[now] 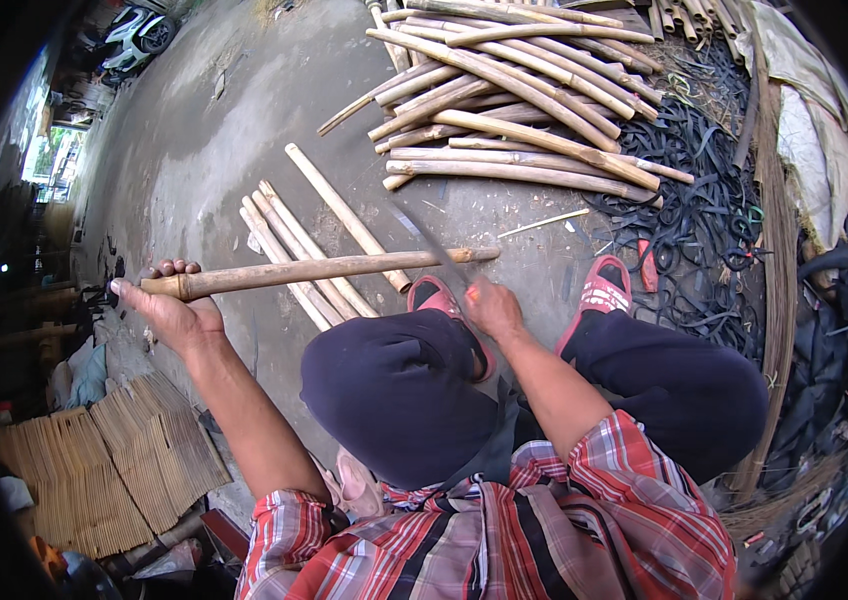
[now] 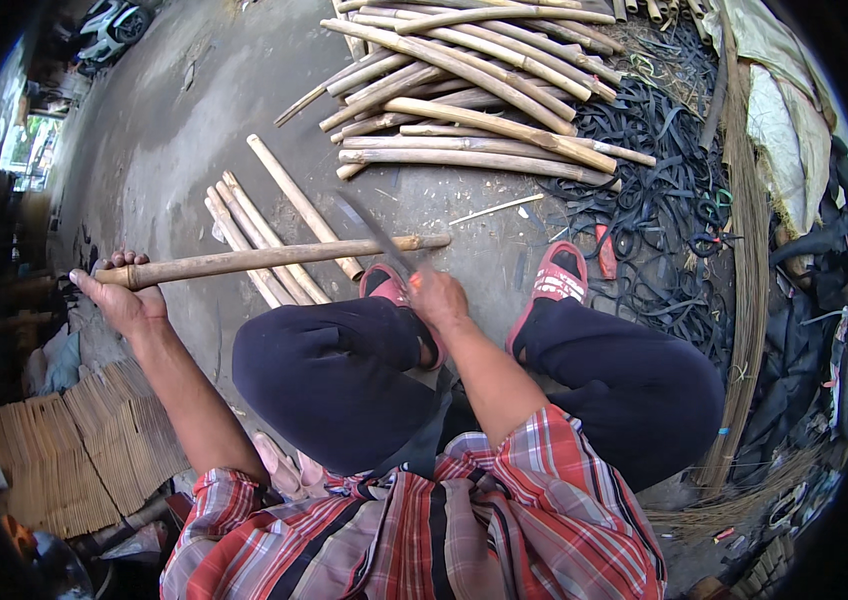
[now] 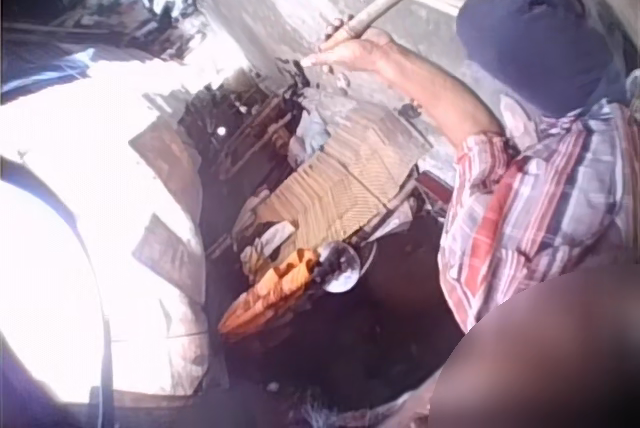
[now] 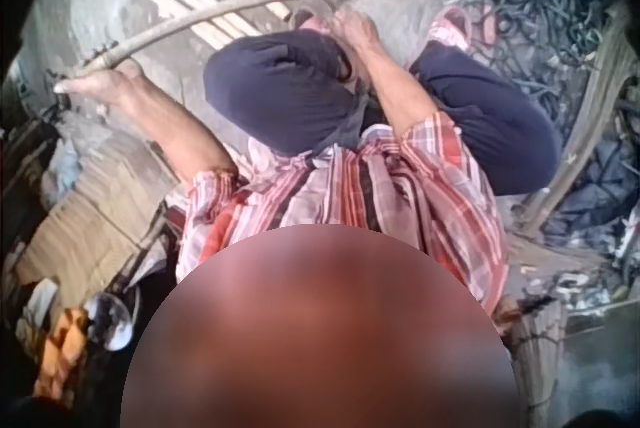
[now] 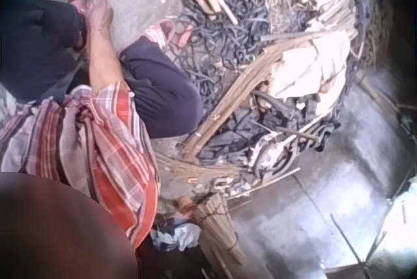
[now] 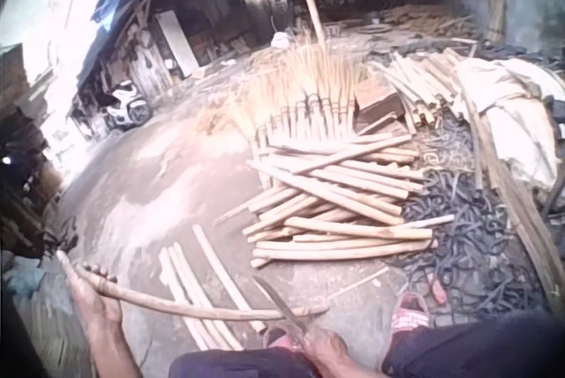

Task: The person sits on the ground and uses a knife to sharpen the ends of bamboo sticks. They repeatedly pick up sticks, hold them with one hand, and shave the tip with the other, then place the sharpened sticks aside.

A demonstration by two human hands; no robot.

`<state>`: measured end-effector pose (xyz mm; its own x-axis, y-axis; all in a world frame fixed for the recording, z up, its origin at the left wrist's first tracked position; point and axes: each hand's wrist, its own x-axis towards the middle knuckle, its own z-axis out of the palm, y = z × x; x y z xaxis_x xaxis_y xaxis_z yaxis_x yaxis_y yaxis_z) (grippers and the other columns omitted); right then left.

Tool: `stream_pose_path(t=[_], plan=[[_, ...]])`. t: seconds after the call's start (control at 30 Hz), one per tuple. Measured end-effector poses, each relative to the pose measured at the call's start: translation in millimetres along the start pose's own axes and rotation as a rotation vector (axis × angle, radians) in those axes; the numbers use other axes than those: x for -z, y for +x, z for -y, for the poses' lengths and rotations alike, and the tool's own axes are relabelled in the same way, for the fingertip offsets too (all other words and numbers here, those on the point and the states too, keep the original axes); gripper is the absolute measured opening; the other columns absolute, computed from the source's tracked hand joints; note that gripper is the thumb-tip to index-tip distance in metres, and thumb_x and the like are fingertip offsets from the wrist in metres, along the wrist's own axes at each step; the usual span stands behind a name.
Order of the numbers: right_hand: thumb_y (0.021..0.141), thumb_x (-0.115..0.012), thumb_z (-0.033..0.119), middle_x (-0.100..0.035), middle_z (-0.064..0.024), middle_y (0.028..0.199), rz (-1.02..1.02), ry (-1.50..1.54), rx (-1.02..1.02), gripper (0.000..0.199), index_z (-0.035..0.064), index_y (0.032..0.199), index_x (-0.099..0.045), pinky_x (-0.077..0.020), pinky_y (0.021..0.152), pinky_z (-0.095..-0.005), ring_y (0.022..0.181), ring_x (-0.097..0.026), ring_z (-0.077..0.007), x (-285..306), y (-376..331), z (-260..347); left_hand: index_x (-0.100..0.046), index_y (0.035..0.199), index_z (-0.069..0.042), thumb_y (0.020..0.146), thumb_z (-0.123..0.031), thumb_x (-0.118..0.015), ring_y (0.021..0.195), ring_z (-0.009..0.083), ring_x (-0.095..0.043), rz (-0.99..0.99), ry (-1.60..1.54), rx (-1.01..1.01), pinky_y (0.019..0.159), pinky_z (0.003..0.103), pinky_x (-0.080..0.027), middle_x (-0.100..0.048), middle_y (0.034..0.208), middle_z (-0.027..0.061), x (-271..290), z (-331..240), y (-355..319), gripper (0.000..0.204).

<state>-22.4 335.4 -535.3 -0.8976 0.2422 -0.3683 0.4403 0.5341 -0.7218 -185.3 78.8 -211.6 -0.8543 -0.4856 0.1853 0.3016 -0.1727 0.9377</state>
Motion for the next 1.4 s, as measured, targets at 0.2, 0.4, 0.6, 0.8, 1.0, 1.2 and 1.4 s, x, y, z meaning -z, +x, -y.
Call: stream_pose_path(t=[0.2, 0.4, 0.6, 0.8, 1.0, 1.2, 1.4], plan=[[0.092, -0.062, 0.031, -0.070, -0.0300, 0.097, -0.038, 0.002, -0.064, 0.032, 0.0036, 0.107, -0.065, -0.0543, 0.083, -0.0556, 0.092, -0.068, -0.0485, -1, -4, -10, -0.044, 0.089, -0.010, 0.104, -0.063, -0.039, 0.073, 0.0189, -0.051, -0.051, -0.002, 0.007, 0.069, 0.035, -0.048, -0.050, 0.080, 0.0060, 3, 1, -4, 0.055], [0.092, -0.061, 0.030, -0.070, -0.0299, 0.096, -0.048, -0.039, -0.154, 0.033, 0.0005, 0.107, -0.064, -0.0542, 0.083, -0.0562, 0.092, -0.068, -0.0494, 1, -3, -24, -0.044, 0.089, -0.010, 0.105, -0.062, -0.038, 0.072, 0.0190, -0.051, -0.043, 0.001, 0.015, 0.070, 0.037, -0.048, -0.050, 0.079, 0.0059, 5, -2, -7, 0.055], [0.092, -0.059, 0.032, -0.070, -0.0302, 0.096, -0.041, -0.005, -0.110, 0.034, 0.0002, 0.103, -0.065, -0.0539, 0.084, -0.0558, 0.093, -0.068, -0.0490, -9, -3, -33, -0.044, 0.089, -0.009, 0.105, -0.062, -0.038, 0.073, 0.0180, -0.050, -0.045, -0.015, -0.009, 0.069, 0.036, -0.047, -0.050, 0.079, 0.0059, 5, 2, -8, 0.056], [0.093, -0.058, 0.032, -0.070, -0.0298, 0.103, -0.047, -0.037, -0.499, 0.034, 0.0034, 0.108, -0.067, -0.0541, 0.087, -0.0530, 0.100, -0.068, -0.0464, 9, -8, -32, -0.045, 0.089, -0.008, 0.104, -0.063, -0.039, 0.073, 0.0199, -0.050, -0.049, -0.025, -0.011, 0.072, 0.039, -0.047, -0.051, 0.080, 0.0067, 14, 4, 0, 0.057], [0.094, -0.057, 0.031, -0.070, -0.0292, 0.105, 0.067, -0.009, -0.054, 0.037, 0.0001, 0.113, -0.067, -0.0548, 0.089, -0.0518, 0.102, -0.068, -0.0451, -3, 0, -12, -0.045, 0.084, -0.011, 0.105, -0.053, -0.036, 0.069, 0.0202, -0.048, -0.043, -0.082, 0.014, 0.068, 0.039, -0.045, -0.049, 0.074, 0.0056, 29, 13, 13, 0.048], [0.093, -0.057, 0.036, -0.070, -0.0287, 0.102, 0.005, 0.021, -0.377, 0.040, 0.0038, 0.114, -0.067, -0.0543, 0.087, -0.0522, 0.100, -0.068, -0.0466, -7, 7, -27, -0.045, 0.079, -0.011, 0.097, -0.050, -0.035, 0.061, 0.0207, -0.043, 0.053, -0.331, 0.050, 0.058, 0.036, -0.039, -0.045, 0.066, 0.0058, 51, 18, 21, 0.045], [0.094, -0.054, 0.032, -0.069, -0.0312, 0.101, 0.007, 0.114, 0.081, 0.034, 0.0010, 0.100, -0.067, -0.0534, 0.085, -0.0552, 0.100, -0.066, -0.0492, -7, 9, -18, -0.046, 0.078, -0.008, 0.092, -0.045, -0.043, 0.067, 0.0210, -0.046, 0.193, -0.453, 0.103, 0.064, 0.035, -0.042, -0.047, 0.073, 0.0074, 61, 23, 28, 0.039]])
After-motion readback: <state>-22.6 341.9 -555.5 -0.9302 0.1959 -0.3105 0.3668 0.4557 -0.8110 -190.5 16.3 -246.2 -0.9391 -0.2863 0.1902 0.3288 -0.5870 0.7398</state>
